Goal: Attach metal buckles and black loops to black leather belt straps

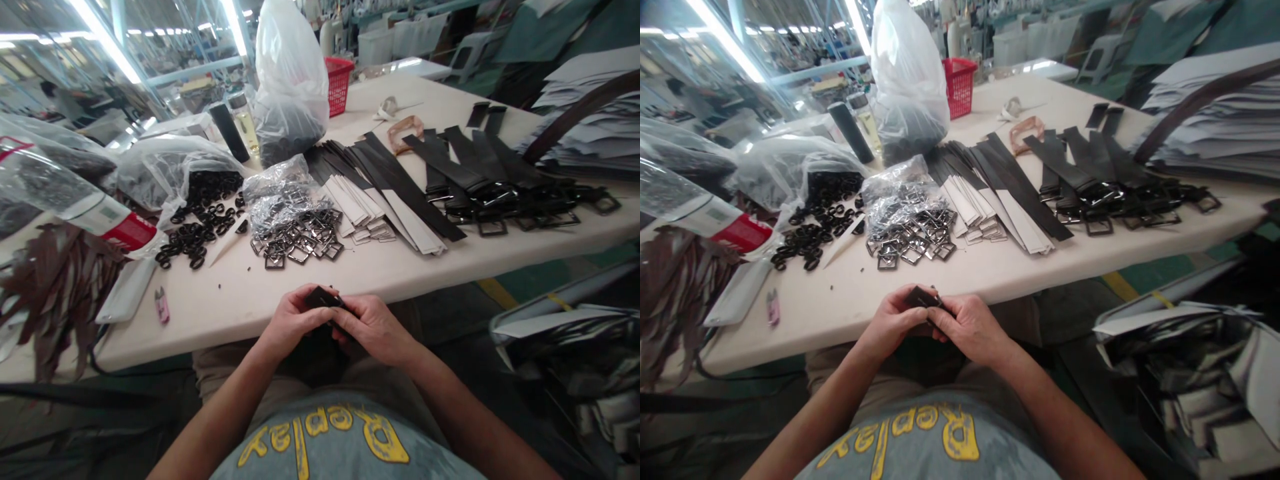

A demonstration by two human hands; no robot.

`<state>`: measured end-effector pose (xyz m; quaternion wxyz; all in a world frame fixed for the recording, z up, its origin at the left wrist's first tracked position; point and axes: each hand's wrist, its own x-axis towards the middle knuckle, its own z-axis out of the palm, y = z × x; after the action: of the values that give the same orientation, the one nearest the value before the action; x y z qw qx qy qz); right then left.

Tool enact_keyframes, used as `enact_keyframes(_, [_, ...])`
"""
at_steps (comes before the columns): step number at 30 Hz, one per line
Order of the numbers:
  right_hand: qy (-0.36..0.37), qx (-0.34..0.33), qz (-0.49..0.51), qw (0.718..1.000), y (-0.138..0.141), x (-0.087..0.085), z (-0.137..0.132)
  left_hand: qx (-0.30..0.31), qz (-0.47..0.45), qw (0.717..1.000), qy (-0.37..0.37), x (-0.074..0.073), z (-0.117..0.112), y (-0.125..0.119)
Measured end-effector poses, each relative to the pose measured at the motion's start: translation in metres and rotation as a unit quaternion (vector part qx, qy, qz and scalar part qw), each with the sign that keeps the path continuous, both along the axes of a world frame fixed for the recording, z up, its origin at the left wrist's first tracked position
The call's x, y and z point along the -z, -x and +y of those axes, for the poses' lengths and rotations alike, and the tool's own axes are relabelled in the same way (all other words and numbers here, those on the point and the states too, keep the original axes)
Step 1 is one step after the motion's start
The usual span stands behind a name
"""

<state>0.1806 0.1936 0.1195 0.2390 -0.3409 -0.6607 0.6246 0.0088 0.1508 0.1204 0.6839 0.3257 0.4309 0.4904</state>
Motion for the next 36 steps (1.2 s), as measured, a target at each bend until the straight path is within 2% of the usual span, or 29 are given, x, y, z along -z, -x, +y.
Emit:
enact_keyframes(4, [-0.026, -0.035, -0.004, 0.999, -0.002, 0.001, 0.003, -0.102, 0.036, 0.994, 0.001, 0.008, 0.007, 0.002])
enact_keyframes(7, [-0.002, -0.066, -0.006, 0.998, -0.006, 0.000, 0.004, -0.193, 0.044, 0.980, -0.019, 0.009, 0.013, 0.007])
enact_keyframes(9, [0.015, -0.063, -0.003, 0.998, -0.007, 0.001, 0.003, -0.215, 0.020, 0.976, -0.011, 0.007, 0.014, 0.007])
enact_keyframes(13, [-0.011, -0.033, -0.007, 0.999, -0.003, 0.005, 0.000, -0.206, -0.035, 0.978, 0.029, 0.006, 0.011, -0.004])
enact_keyframes(17, [-0.032, -0.012, 0.001, 0.999, 0.000, 0.007, -0.002, -0.177, -0.049, 0.981, 0.056, 0.006, 0.007, -0.016])
enact_keyframes(28, [-0.054, 0.006, 0.005, 0.999, 0.000, 0.008, -0.003, -0.167, -0.067, 0.982, 0.052, 0.006, 0.006, -0.025])
enact_keyframes(36, [-0.051, 0.000, 0.019, 0.999, -0.003, 0.008, -0.005, -0.193, -0.047, 0.980, 0.020, -0.001, 0.003, -0.027])
